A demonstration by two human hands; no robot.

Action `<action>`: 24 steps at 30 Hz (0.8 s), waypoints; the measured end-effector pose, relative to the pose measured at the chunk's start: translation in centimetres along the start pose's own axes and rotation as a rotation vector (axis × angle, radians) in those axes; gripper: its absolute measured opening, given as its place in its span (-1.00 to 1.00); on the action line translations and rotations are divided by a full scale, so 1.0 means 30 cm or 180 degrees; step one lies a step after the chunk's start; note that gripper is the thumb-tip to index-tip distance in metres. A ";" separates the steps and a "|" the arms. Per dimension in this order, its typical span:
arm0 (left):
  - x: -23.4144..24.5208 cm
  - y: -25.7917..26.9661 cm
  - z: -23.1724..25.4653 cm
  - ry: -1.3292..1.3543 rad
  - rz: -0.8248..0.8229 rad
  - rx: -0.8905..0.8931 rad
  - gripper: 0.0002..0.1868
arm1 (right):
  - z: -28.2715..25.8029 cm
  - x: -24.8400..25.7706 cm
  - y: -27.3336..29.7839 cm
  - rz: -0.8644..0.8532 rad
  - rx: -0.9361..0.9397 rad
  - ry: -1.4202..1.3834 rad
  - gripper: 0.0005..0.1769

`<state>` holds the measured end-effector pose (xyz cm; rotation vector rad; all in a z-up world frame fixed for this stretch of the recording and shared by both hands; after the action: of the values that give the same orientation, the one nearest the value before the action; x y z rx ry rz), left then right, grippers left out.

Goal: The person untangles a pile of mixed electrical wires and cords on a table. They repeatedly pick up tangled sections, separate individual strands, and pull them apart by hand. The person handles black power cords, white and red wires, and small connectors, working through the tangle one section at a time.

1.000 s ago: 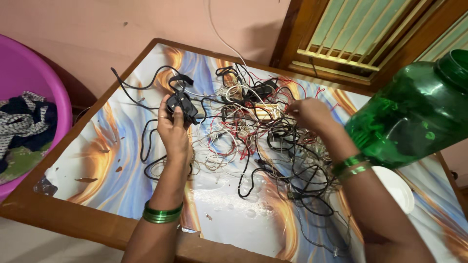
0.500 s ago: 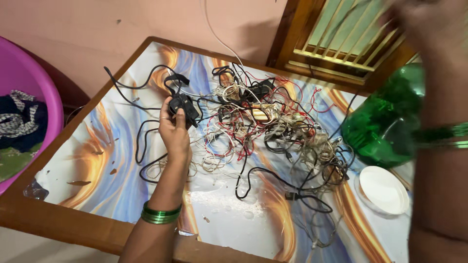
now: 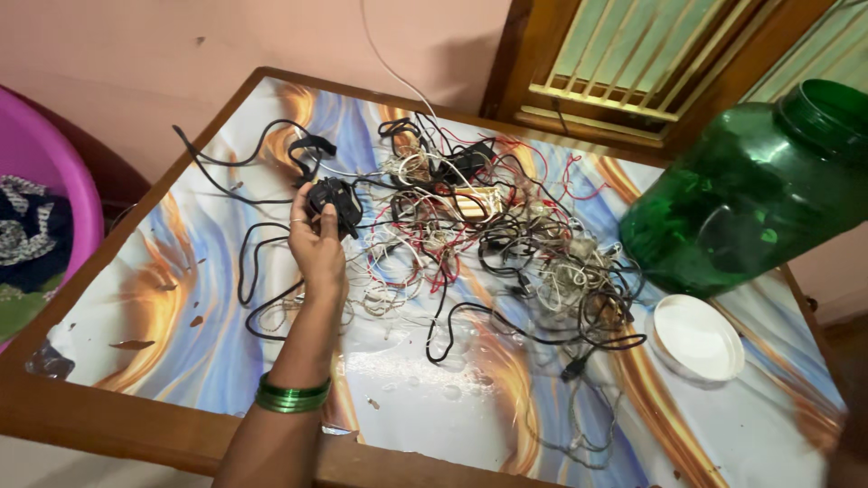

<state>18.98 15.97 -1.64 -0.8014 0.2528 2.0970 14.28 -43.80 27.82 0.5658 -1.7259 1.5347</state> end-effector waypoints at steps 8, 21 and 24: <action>-0.003 0.008 0.014 0.0019 -0.0018 -0.0018 -0.48 | 0.178 -0.071 0.135 -0.0953 -0.0071 0.0826 -0.66; -0.006 0.019 0.028 0.0012 -0.0146 -0.0133 -0.48 | -0.786 -0.327 0.578 -0.1716 0.2463 -0.0474 -0.50; -0.012 0.022 0.035 -0.0017 -0.0144 -0.0113 -0.48 | -0.797 -0.420 0.630 -0.1917 0.2470 0.0029 -0.57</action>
<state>18.14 15.78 -0.65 -0.8150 0.1934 2.0660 13.77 -18.96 6.15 1.3160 -0.7643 1.6830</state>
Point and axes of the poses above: each hand's wrist, its own y-axis away from the middle knuckle, its own x-axis out of the back of the hand, z = x × y, the point moved 8 cm from there along -y, towards the middle knuckle, and after that the axes turned 14 degrees about z, right-handed, at the moved point
